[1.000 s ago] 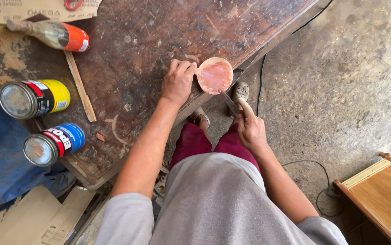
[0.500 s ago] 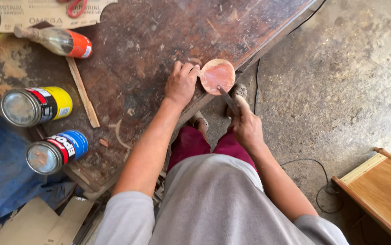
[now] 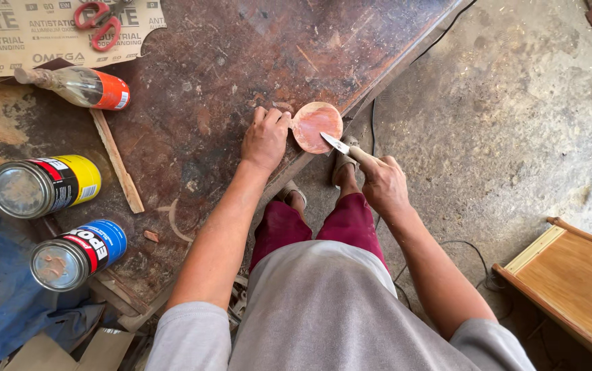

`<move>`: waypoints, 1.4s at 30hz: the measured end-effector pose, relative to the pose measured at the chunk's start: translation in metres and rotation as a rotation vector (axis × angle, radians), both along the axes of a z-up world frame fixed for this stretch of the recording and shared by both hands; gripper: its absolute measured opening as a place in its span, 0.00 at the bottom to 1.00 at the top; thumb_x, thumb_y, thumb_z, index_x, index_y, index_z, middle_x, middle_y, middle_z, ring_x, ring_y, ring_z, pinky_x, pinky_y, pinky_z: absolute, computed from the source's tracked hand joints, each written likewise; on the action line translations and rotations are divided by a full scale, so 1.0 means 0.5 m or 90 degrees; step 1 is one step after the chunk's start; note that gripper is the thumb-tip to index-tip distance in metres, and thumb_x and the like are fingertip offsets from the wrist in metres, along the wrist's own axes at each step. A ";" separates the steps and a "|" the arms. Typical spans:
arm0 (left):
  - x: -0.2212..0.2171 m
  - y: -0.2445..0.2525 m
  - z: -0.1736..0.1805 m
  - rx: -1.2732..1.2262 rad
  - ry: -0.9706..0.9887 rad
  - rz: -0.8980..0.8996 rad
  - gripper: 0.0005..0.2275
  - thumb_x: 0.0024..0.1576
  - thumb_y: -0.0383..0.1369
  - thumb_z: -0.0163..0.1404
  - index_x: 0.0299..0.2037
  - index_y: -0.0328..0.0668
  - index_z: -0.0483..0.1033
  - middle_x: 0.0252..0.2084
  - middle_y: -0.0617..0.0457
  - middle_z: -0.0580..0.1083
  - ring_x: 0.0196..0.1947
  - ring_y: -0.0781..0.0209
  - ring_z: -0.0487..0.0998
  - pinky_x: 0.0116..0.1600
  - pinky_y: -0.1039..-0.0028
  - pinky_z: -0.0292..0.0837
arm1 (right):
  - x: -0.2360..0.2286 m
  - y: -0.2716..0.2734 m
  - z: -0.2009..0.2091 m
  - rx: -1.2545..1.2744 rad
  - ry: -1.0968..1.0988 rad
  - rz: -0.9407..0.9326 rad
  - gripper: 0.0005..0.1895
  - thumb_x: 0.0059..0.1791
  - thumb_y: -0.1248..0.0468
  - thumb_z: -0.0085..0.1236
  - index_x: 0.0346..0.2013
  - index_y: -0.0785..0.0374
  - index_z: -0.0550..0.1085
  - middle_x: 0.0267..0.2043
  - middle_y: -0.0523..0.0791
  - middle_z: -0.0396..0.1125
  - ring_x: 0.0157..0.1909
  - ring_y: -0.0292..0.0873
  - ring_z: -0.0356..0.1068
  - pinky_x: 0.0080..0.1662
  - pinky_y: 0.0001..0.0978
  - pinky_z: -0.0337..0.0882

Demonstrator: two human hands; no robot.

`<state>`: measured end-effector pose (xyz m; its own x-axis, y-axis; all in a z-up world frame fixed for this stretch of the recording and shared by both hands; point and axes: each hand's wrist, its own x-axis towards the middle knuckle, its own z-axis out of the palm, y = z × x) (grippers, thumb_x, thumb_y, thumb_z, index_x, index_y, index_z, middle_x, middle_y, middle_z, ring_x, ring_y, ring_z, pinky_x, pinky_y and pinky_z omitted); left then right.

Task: The person scoops reddish paste from a can into a small wooden bowl, then adds more paste from a second can and mixes them together with a metal spatula. The person briefly wipes their hands on their shirt and continues mixing the combined paste in the bowl.

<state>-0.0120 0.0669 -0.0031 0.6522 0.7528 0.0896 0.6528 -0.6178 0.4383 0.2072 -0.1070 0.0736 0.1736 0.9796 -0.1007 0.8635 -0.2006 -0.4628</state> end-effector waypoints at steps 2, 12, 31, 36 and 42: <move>-0.003 -0.004 -0.006 -0.005 -0.003 0.002 0.12 0.60 0.28 0.48 0.51 0.36 0.80 0.43 0.48 0.75 0.48 0.45 0.73 0.47 0.62 0.77 | 0.005 0.002 -0.004 -0.041 -0.084 0.040 0.34 0.43 0.76 0.53 0.62 0.45 0.72 0.48 0.42 0.78 0.36 0.50 0.68 0.40 0.41 0.71; 0.005 -0.056 0.007 -0.007 -0.005 0.027 0.18 0.57 0.24 0.48 0.57 0.43 0.77 0.45 0.48 0.74 0.48 0.42 0.73 0.48 0.57 0.75 | 0.129 -0.040 0.035 0.134 0.174 -0.119 0.23 0.50 0.74 0.55 0.59 0.53 0.76 0.52 0.49 0.76 0.48 0.47 0.79 0.48 0.37 0.77; 0.105 -0.060 0.034 -0.045 0.131 0.046 0.15 0.59 0.24 0.51 0.57 0.33 0.77 0.43 0.45 0.74 0.41 0.43 0.74 0.44 0.60 0.76 | 0.111 -0.104 -0.216 0.078 0.228 -0.170 0.29 0.48 0.71 0.59 0.64 0.52 0.73 0.37 0.53 0.73 0.36 0.55 0.72 0.43 0.45 0.73; 0.117 -0.043 0.040 -0.012 0.062 0.033 0.16 0.54 0.26 0.54 0.53 0.34 0.79 0.42 0.44 0.75 0.40 0.42 0.74 0.44 0.58 0.76 | 0.140 -0.177 -0.199 0.062 0.575 -0.200 0.28 0.54 0.73 0.55 0.69 0.63 0.66 0.58 0.54 0.73 0.58 0.44 0.72 0.57 0.38 0.70; 0.113 -0.047 0.046 -0.025 0.089 0.025 0.16 0.56 0.21 0.52 0.54 0.34 0.80 0.40 0.45 0.76 0.39 0.42 0.74 0.44 0.58 0.75 | 0.087 -0.049 -0.192 -0.092 0.775 -0.379 0.25 0.52 0.70 0.53 0.65 0.59 0.69 0.51 0.50 0.75 0.28 0.31 0.69 0.31 0.25 0.72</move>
